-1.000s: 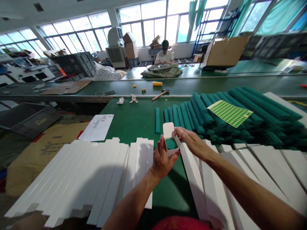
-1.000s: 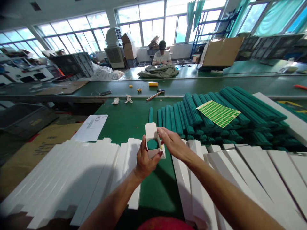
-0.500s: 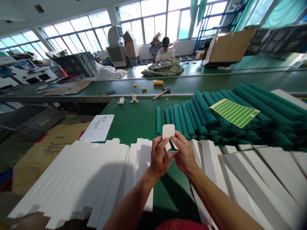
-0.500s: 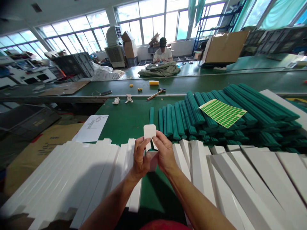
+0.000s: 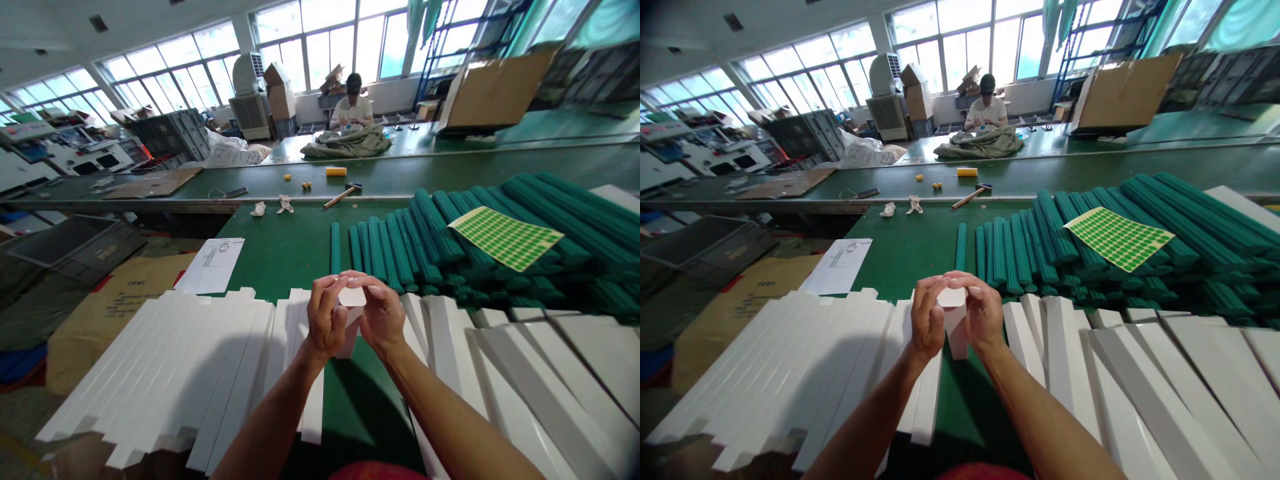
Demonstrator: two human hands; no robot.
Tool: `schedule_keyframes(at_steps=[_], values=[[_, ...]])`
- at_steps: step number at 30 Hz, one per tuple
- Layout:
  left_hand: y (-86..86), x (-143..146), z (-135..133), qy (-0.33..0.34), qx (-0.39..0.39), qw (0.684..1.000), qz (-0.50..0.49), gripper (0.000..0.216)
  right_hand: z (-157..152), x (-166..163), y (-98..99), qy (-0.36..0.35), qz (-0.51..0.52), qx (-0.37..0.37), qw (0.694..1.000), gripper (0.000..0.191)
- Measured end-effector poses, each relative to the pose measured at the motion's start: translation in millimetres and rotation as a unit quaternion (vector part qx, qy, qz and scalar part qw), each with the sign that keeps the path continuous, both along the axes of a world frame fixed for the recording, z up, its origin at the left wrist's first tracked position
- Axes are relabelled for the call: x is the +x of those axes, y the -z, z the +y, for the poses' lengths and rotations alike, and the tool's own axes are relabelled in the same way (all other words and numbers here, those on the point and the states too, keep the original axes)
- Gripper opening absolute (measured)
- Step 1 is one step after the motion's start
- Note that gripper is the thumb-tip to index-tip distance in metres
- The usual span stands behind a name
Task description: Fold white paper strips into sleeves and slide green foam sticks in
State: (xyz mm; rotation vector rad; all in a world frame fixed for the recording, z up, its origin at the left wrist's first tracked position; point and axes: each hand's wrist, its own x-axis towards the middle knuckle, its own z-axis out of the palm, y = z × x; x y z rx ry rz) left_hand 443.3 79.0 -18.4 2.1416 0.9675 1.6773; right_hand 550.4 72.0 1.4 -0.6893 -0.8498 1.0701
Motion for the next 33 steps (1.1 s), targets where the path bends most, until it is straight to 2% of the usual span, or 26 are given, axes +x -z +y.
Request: schedule_keyframes(at_steps=[2,5,7,10,14,19,22,24,27,30,33], values=[[-8.3,-8.4,2.9,0.009,0.008,0.999,0.038,0.053,-1.6,1.1,4.3,-0.012,-0.009,0.003,1.000,0.035],[-18.7,-17.6,6.3,-0.004,0.004,0.995,0.095,0.040,-9.0,2.1,15.6,-0.026,-0.068,0.011,0.997,0.050],[-23.3,-21.7,7.4,0.018,0.005,0.989,0.148,0.041,-15.3,2.1,23.6,-0.020,-0.159,0.036,0.986,0.061],[-29.8,-27.2,7.2,0.036,0.013,0.979,0.199,0.044,-21.7,-0.4,30.7,0.030,-0.316,0.035,0.948,0.075],[-43.6,-34.2,5.0,0.034,-0.003,0.968,0.249,0.041,-22.3,-4.8,31.9,0.072,-0.399,0.015,0.914,0.074],[-65.6,-38.2,-1.7,0.045,-0.018,0.949,0.313,0.036,-20.2,-5.2,31.3,0.059,-0.413,0.052,0.907,0.069],[-72.3,-35.5,-6.4,0.037,-0.003,0.933,0.358,0.034,-18.6,-5.4,28.7,0.047,-0.411,0.065,0.908,0.067],[-69.4,-31.7,-7.9,0.006,0.021,0.925,0.380,0.035,-16.5,-5.3,27.1,0.034,-0.412,0.076,0.907,0.068],[-55.2,-25.4,-7.7,-0.044,0.056,0.922,0.380,0.038,-12.4,-4.1,27.7,0.026,-0.415,0.095,0.904,0.069],[-39.0,-21.6,-6.4,-0.049,0.077,0.931,0.354,0.039,-9.0,-2.9,30.9,0.019,-0.418,0.102,0.903,0.070],[-30.6,-21.9,-5.6,-0.065,0.092,0.933,0.341,0.040,-6.5,-3.6,30.1,0.002,-0.408,0.107,0.907,0.068]])
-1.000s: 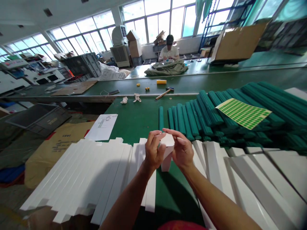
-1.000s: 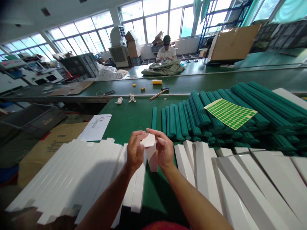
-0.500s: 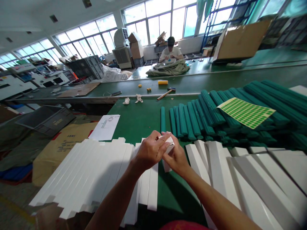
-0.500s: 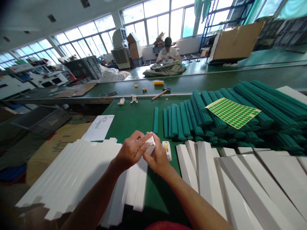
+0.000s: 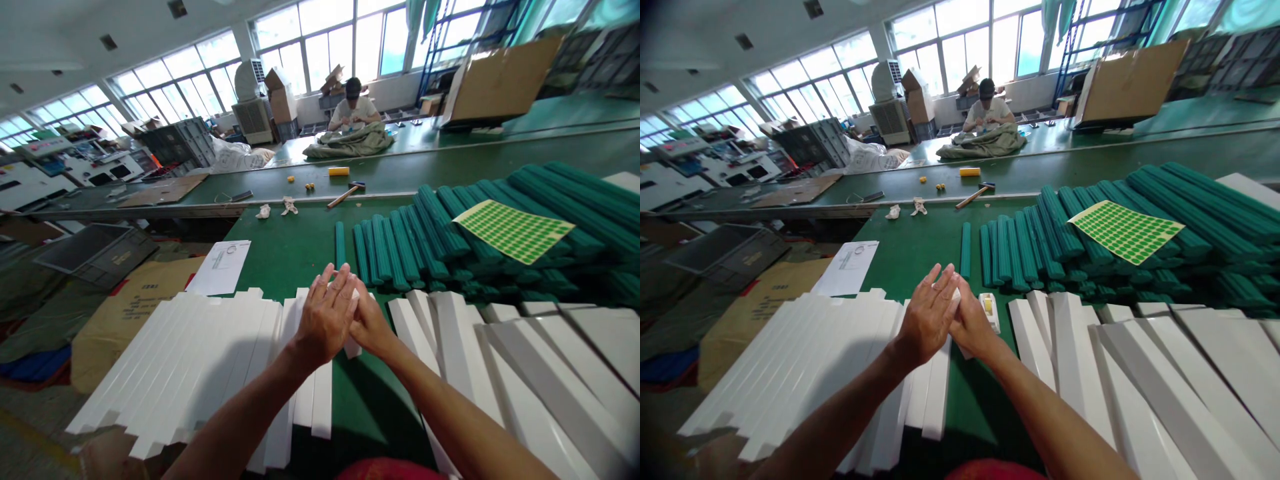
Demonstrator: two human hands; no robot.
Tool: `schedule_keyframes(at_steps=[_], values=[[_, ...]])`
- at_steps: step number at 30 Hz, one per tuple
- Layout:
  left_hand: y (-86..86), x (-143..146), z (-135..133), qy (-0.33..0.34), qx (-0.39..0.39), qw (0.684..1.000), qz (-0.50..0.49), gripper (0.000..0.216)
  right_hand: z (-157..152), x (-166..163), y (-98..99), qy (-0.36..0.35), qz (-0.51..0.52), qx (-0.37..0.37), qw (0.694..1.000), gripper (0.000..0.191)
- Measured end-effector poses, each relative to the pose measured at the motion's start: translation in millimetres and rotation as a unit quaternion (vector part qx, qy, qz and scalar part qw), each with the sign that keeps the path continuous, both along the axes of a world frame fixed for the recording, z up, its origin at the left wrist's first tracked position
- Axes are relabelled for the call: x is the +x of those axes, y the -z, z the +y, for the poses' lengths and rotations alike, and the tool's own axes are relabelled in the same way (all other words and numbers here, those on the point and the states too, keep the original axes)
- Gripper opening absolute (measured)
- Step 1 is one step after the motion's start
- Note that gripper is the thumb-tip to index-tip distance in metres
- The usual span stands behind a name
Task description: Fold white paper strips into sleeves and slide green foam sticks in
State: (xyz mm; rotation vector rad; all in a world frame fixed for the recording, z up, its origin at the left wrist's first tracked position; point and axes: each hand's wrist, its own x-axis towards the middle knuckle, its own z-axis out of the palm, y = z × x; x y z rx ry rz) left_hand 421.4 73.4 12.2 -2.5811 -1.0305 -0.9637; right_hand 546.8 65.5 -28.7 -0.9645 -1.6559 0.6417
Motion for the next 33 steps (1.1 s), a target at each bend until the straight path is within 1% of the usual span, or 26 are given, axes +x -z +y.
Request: schedule_keyframes(at_steps=[3,5,7,8,9,10,11,12,13,14,15,16,18,20,25,27,30,33], values=[[-0.3,-3.9,1.2,0.003,0.015,1.000,0.018,0.041,2.0,3.0,-5.5,-0.031,0.009,-0.011,0.999,0.068],[-2.8,-7.1,1.7,0.019,0.010,0.999,0.030,0.040,2.5,12.4,-5.9,-0.071,0.009,-0.026,0.997,0.072],[-5.4,-9.3,1.1,0.036,-0.004,0.999,0.035,0.040,1.3,28.1,1.8,-0.122,0.039,-0.074,0.989,0.076],[-6.4,-9.8,0.5,0.040,-0.010,0.998,0.036,0.039,-0.1,37.3,9.4,-0.126,0.081,-0.112,0.982,0.074],[-7.0,-9.9,-0.4,0.042,-0.014,0.998,0.038,0.039,-2.0,46.3,19.4,-0.103,0.137,-0.160,0.972,0.071],[-7.4,-9.7,-1.2,0.040,-0.014,0.998,0.038,0.039,-4.2,54.3,31.2,-0.048,0.191,-0.220,0.955,0.065],[-7.4,-9.3,-1.9,0.037,-0.013,0.999,0.039,0.039,-6.6,60.6,44.3,0.029,0.230,-0.286,0.930,0.058],[-7.2,-8.9,-2.2,0.034,-0.012,0.999,0.038,0.039,-8.9,64.8,58.0,0.111,0.247,-0.348,0.898,0.051],[-6.7,-8.4,-2.1,0.033,-0.011,0.999,0.039,0.039,-10.8,66.7,71.5,0.177,0.243,-0.403,0.864,0.045],[-6.0,-8.1,-1.5,0.034,-0.010,0.999,0.039,0.039,-12.2,66.4,84.1,0.219,0.227,-0.448,0.836,0.040],[-5.2,-7.9,-0.7,0.034,-0.008,0.999,0.036,0.039,-13.0,64.2,95.4,0.239,0.212,-0.480,0.817,0.034],[-4.3,-8.0,0.3,0.033,-0.005,0.999,0.032,0.040,-13.1,60.8,104.8,0.243,0.206,-0.497,0.807,0.029],[-2.8,-8.4,1.9,0.032,0.008,0.999,0.021,0.041,-11.3,52.6,118.2,0.241,0.215,-0.512,0.796,0.022],[-1.7,-9.1,2.2,0.025,0.022,0.999,0.005,0.040,-7.3,46.4,125.4,0.248,0.229,-0.526,0.780,0.017],[-1.2,-9.4,-1.1,0.000,0.027,0.999,-0.029,0.033,4.4,45.0,130.3,0.259,0.277,-0.558,0.738,0.008],[-1.5,-8.7,-1.7,-0.006,0.026,0.999,-0.032,0.031,6.8,46.6,130.2,0.253,0.304,-0.564,0.725,0.009],[-1.5,-8.3,-2.1,-0.007,0.024,0.999,-0.035,0.031,4.9,47.8,130.4,0.237,0.345,-0.550,0.722,0.016],[-0.7,-9.2,-2.6,-0.005,0.025,0.999,-0.041,0.032,-2.3,47.4,133.2,0.225,0.378,-0.514,0.736,0.020]])
